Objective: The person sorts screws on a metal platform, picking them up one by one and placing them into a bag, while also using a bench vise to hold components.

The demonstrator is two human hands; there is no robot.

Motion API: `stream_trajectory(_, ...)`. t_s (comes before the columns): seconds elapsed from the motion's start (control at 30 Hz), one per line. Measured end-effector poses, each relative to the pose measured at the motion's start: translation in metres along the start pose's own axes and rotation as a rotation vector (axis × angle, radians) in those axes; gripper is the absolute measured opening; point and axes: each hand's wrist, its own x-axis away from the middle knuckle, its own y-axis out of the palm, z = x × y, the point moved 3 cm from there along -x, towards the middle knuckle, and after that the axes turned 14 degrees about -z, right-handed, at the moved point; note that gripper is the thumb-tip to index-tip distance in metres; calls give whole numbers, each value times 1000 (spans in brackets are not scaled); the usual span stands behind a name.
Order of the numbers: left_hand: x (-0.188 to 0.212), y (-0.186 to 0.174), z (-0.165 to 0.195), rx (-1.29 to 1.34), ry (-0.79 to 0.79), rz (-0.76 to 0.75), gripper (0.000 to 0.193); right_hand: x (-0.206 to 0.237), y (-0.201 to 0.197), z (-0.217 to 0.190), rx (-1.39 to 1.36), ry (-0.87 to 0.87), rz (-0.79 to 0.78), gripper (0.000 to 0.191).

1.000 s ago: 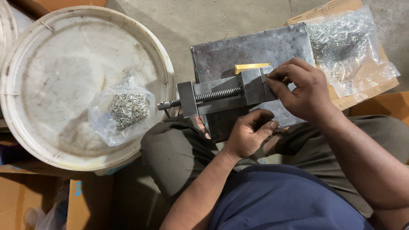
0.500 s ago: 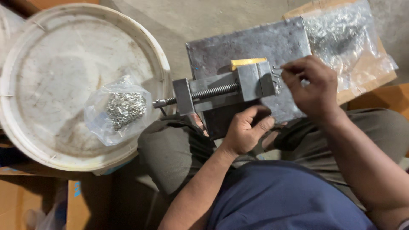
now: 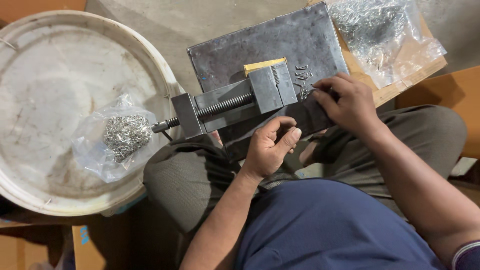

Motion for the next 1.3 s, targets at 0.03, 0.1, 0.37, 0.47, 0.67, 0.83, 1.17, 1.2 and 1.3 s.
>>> stream_trajectory(0.03,0,0,0,-9,-7,0,24,-2,0,-2,6,5,-8,16)
stream_trajectory(0.1,1,0,0,-25,-22,4,24,-6,0,-7,19,14,-28,15)
stream_trajectory(0.37,0,0,2,-24,-12,-6,23,-13,5,-13,161,34,-52,11)
stream_trajectory(0.47,0,0,4,-46,-5,-3,23,-12,6,-6,105,31,-50,13)
stream_trajectory(0.67,0,2,5,-86,10,9,29,-1,11,23,-997,329,-243,12)
stream_trajectory(0.83,0,2,7,-223,109,34,35,23,24,15,-1541,443,-407,10)
stream_trajectory(1.17,3,-4,-1,-57,23,-14,23,35,45,-23,-1327,332,-371,10)
stream_trajectory(1.2,3,-5,-2,0,29,-29,23,34,41,-25,-1157,288,-323,11)
stream_trajectory(1.3,3,-7,-3,102,33,-51,22,27,28,-42,-850,-107,-242,7)
